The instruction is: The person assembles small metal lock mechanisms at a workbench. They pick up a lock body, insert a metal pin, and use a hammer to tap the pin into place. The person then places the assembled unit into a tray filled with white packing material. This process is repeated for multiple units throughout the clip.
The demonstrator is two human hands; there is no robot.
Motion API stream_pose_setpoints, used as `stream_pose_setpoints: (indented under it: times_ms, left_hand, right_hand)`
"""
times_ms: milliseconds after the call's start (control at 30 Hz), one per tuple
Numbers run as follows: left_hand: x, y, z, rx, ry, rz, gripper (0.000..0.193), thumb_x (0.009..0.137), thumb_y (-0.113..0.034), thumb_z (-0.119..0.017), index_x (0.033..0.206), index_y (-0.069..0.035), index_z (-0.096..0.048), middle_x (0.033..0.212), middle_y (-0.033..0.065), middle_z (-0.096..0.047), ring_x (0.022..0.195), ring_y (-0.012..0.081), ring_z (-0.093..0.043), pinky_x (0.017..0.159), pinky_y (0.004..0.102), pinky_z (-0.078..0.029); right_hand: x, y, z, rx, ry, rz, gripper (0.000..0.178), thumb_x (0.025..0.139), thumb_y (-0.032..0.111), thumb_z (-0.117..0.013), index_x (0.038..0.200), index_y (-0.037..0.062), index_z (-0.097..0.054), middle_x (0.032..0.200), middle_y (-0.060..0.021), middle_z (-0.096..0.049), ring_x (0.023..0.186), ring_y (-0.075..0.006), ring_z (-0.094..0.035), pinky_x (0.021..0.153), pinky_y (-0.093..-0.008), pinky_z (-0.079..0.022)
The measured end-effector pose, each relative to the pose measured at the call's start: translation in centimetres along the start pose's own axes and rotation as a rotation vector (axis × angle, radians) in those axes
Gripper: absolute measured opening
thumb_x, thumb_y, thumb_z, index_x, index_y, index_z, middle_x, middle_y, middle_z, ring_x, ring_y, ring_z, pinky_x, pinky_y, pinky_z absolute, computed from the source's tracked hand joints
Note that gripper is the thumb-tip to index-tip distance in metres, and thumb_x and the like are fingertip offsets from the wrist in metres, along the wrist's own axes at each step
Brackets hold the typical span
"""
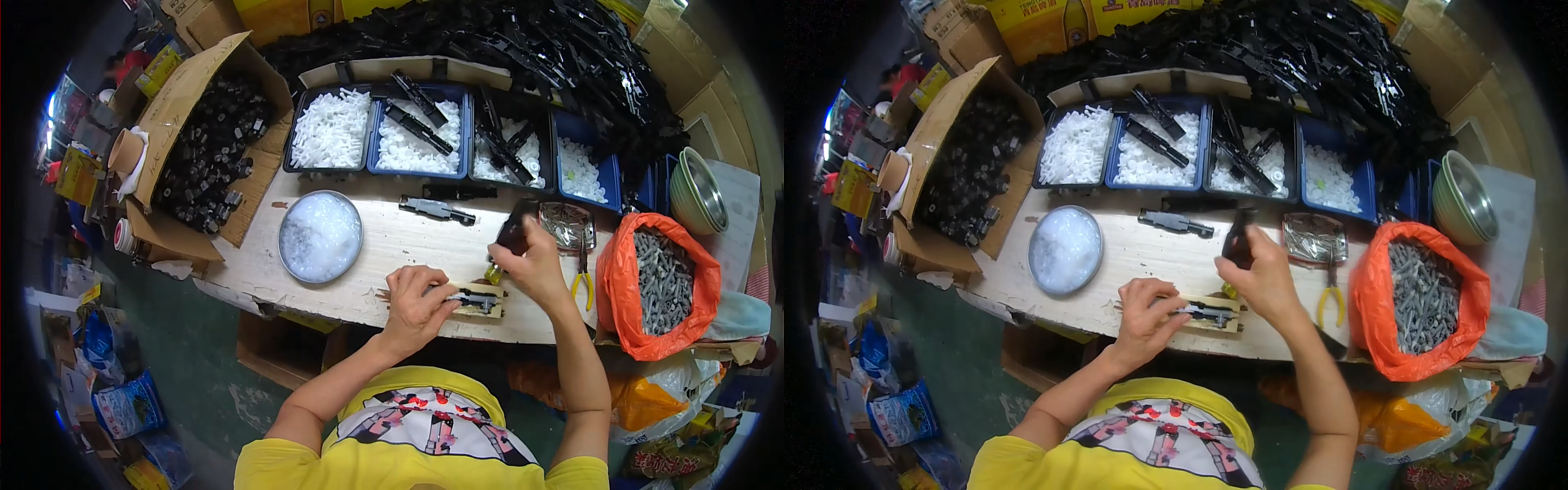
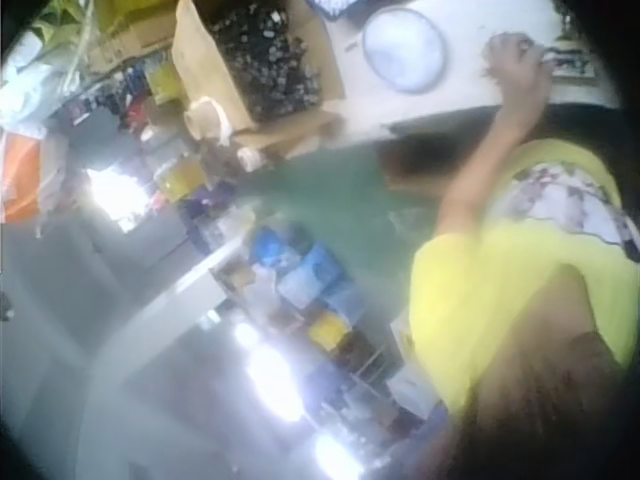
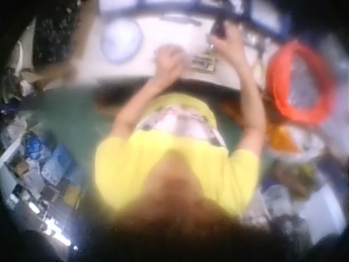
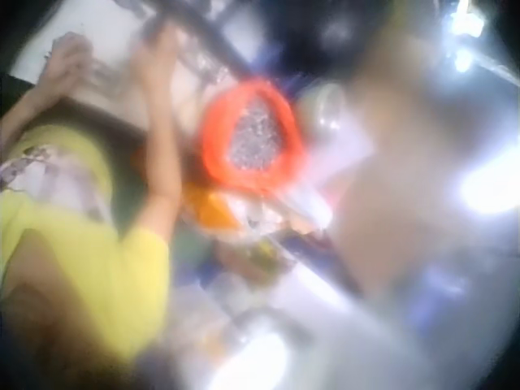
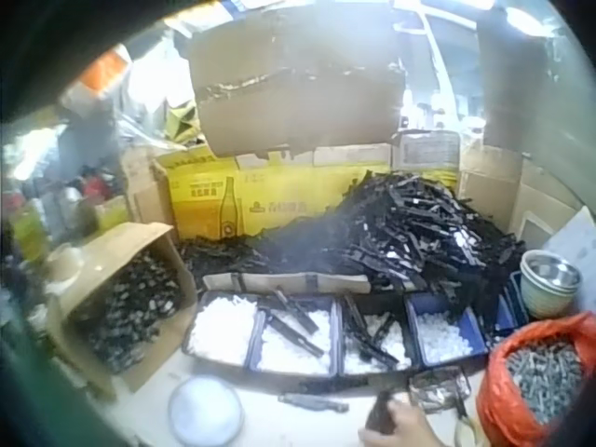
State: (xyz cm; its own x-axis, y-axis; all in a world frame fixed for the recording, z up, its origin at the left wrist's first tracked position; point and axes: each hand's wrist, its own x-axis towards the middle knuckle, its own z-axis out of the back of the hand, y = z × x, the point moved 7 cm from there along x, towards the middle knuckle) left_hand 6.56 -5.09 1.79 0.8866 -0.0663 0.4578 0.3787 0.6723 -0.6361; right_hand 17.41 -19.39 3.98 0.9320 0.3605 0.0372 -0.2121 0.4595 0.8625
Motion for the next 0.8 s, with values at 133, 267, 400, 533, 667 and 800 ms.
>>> stream_pose_setpoints:
  times_ms: [133,267,400,533,667,800]
  left_hand:
    - [1.2,-1.6,1.8,-0.018,-0.090,-0.022,0.042,0.066,-0.011,-0.071,0.105,-0.004,-0.057,0.098,0.0088,-0.056,0.088,0.0233,-0.050,0.079,0.0351,-0.032]
    - [1.3,-1.8,1.6,-0.028,-0.090,-0.079,0.039,0.068,-0.008,-0.069,0.105,-0.003,-0.058,0.097,0.0080,-0.057,0.088,0.0203,-0.052,0.079,0.0362,-0.032]
    - [1.5,-1.2,2.4,-0.027,-0.021,-0.064,0.036,0.066,-0.005,-0.069,0.100,-0.004,-0.061,0.093,0.0065,-0.060,0.085,0.0207,-0.053,0.077,0.0343,-0.032]
    - [1.2,-0.6,2.0,0.057,0.122,-0.082,0.032,0.064,-0.005,-0.070,0.096,-0.006,-0.062,0.093,0.0033,-0.061,0.086,0.0203,-0.053,0.077,0.0344,-0.031]
    - [1.0,-1.1,0.7,0.141,0.196,-0.153,0.029,0.064,-0.006,-0.070,0.093,-0.009,-0.063,0.093,0.0011,-0.061,0.088,0.0201,-0.052,0.080,0.0374,-0.029]
    - [0.6,-0.7,-0.3,0.234,0.244,-0.191,0.028,0.064,-0.008,-0.070,0.092,-0.010,-0.063,0.093,0.0007,-0.061,0.089,0.0203,-0.052,0.080,0.0390,-0.029]
  right_hand:
    - [-3.0,-0.8,-3.6,0.628,0.078,-0.323,0.016,0.080,0.012,-0.064,0.083,-0.0032,-0.062,0.075,-0.0029,-0.062,0.066,-0.0067,-0.055,0.059,-0.0205,-0.044]
    - [-5.0,-0.5,-5.8,0.717,0.142,-0.367,0.019,0.082,0.015,-0.063,0.084,-0.0032,-0.065,0.075,-0.0039,-0.063,0.069,-0.0068,-0.056,0.063,-0.0202,-0.045]
    - [-5.5,-0.6,-4.4,0.475,0.208,-0.298,0.018,0.084,0.016,-0.061,0.085,-0.0017,-0.065,0.077,0.0004,-0.059,0.069,-0.0053,-0.050,0.062,-0.0189,-0.040]
    - [-6.2,-3.9,-0.3,0.406,-0.068,-0.240,0.020,0.084,0.017,-0.061,0.088,-0.0023,-0.063,0.078,-0.0007,-0.056,0.069,-0.0065,-0.047,0.062,-0.0213,-0.038]
    - [-6.9,-5.8,1.2,0.282,-0.145,-0.210,0.018,0.084,0.016,-0.060,0.088,-0.0015,-0.062,0.076,-0.0011,-0.055,0.071,-0.0078,-0.047,0.063,-0.0219,-0.038]
    - [-7.3,-6.2,1.6,0.125,-0.171,-0.176,0.017,0.083,0.015,-0.061,0.085,-0.0012,-0.062,0.074,-0.0045,-0.056,0.069,-0.0120,-0.047,0.062,-0.0237,-0.038]
